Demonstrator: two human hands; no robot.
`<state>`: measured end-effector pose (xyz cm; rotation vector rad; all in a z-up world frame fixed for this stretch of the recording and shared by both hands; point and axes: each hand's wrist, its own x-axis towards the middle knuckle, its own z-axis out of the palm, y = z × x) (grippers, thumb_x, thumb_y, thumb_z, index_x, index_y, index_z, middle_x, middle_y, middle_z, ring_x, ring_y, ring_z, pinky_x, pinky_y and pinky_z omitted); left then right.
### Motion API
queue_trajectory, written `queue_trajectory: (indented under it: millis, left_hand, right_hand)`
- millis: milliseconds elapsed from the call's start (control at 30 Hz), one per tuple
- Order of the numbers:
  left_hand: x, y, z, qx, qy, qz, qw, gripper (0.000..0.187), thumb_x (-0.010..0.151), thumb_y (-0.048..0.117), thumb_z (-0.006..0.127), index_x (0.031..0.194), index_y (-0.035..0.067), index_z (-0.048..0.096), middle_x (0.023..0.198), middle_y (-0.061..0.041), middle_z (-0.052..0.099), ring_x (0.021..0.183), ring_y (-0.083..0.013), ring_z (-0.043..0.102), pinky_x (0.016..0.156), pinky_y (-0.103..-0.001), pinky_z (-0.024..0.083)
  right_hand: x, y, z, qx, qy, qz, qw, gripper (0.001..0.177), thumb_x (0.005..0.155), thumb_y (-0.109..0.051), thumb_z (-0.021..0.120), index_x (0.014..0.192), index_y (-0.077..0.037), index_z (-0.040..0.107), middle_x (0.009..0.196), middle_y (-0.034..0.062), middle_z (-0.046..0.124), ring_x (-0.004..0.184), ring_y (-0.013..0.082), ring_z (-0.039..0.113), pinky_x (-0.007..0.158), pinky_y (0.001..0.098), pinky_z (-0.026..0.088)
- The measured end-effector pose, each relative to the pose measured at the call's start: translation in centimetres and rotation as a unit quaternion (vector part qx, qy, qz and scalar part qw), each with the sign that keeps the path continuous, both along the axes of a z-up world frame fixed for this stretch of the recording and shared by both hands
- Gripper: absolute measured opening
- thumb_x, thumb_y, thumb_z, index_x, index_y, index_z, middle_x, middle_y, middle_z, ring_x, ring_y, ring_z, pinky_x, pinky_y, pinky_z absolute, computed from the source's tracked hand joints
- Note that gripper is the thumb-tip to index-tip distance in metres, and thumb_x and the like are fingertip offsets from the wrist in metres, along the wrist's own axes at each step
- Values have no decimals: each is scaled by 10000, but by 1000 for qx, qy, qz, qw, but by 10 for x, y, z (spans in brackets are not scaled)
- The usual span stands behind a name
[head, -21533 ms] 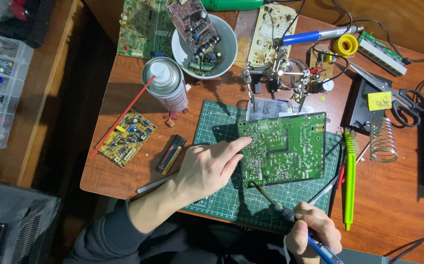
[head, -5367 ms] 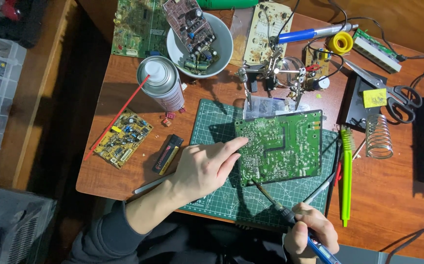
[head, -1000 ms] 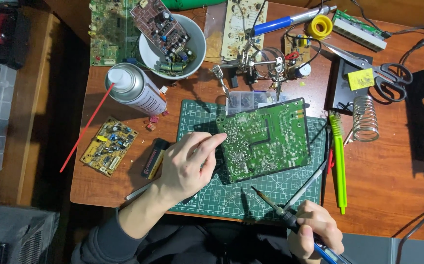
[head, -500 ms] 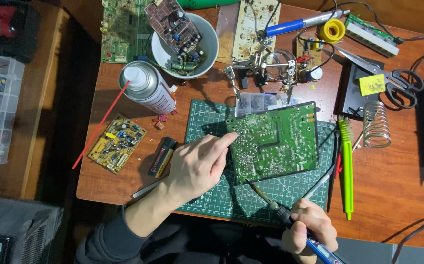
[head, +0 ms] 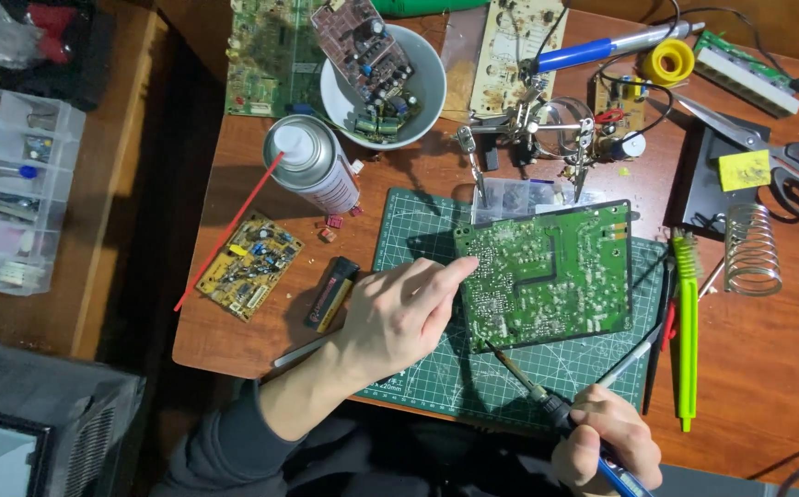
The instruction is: The person uses a soldering iron to apply heat to various points on a green circuit board placed on a cutting mat. They hold the board steady with their left hand while manipulating the soldering iron with their right hand, moving across different sections of the board throughout the clip.
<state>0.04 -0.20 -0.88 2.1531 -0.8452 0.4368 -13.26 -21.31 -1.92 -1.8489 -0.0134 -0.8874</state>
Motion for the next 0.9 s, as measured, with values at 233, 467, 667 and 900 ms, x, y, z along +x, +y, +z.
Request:
queue_trajectory:
  millis: [233,467,667,900]
  left_hand:
    - [1,1,7,10,-6,9,1000,349,1018,31,629,1342,103,521,856,-18,627,645,-105,578,491,-232,546]
    - [2,1,11,13,-9,13,1000,336,1010,35,632,1324,104,538,856,-7,635,662,-106,588,504,-239,542]
    - [2,1,12,12,-7,12,1000,335,1001,36,642,1317,98,547,877,-15,650,663,-113,605,523,-251,558]
    - [1,1,11,17,-7,13,1000,344,1004,45,648,1327,104,544,882,-16,652,674,-109,606,525,-239,556]
  right_hand:
    - [-1,-6,-10,1,-23,13,1000,251,944,-186,515,763,-15,484,577,126,472,399,171,356,459,310,310]
    - [-1,0,-3,12,-12,-6,1000,260,950,-194,516,765,-14,483,583,121,456,415,181,362,480,310,326]
    - [-1,-6,-13,5,-26,-4,1000,258,946,-190,526,757,-20,483,581,118,463,399,171,347,456,306,323]
    - [-2,-7,-16,7,-31,-8,999,261,947,-185,522,749,-21,479,565,120,447,390,170,329,450,308,322]
